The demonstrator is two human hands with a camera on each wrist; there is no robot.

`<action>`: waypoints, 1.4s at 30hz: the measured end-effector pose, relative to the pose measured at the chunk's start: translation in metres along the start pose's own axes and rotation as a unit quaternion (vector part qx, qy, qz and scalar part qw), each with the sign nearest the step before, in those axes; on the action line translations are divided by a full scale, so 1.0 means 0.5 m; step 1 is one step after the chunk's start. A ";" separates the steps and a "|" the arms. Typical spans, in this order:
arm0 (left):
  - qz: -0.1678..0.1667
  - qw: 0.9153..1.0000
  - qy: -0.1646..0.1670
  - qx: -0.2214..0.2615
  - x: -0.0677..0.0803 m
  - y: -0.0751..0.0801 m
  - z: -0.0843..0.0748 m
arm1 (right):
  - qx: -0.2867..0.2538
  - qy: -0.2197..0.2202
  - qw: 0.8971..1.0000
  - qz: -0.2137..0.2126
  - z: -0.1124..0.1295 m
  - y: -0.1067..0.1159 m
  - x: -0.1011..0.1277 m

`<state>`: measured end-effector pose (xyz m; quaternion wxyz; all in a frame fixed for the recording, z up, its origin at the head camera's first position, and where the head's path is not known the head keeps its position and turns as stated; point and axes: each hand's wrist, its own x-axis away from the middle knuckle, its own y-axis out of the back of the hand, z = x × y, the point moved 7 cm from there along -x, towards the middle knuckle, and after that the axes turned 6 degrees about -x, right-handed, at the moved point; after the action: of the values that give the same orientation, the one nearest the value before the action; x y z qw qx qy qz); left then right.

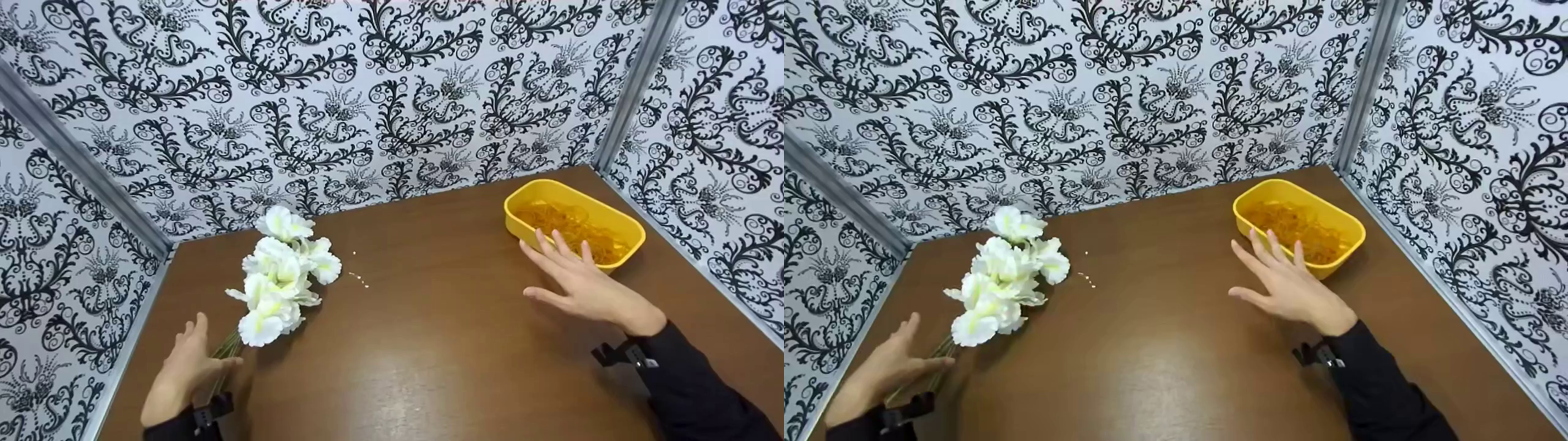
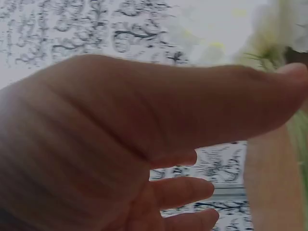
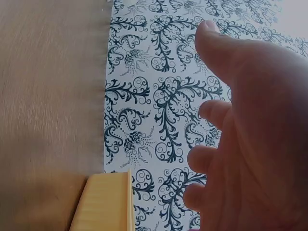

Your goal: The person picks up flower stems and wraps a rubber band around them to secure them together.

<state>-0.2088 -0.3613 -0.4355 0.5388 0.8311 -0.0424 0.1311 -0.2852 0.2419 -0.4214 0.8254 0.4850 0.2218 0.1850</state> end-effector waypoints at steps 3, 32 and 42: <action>0.010 1.000 -0.002 0.002 -0.015 -0.024 0.009 | -0.012 0.017 1.000 0.000 0.005 -0.003 0.002; -0.099 0.989 -0.073 -0.086 -0.100 -0.106 -0.081 | -0.021 0.019 0.998 0.062 0.021 -0.057 -0.002; -0.046 0.994 -0.095 0.033 -0.109 -0.136 -0.126 | -0.032 0.049 0.996 0.074 0.039 -0.088 -0.008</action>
<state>-0.2578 -0.2796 -0.4855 0.5099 0.8583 -0.0504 0.0283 -0.2739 0.2052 -0.4512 0.8126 0.4642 0.2193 0.2758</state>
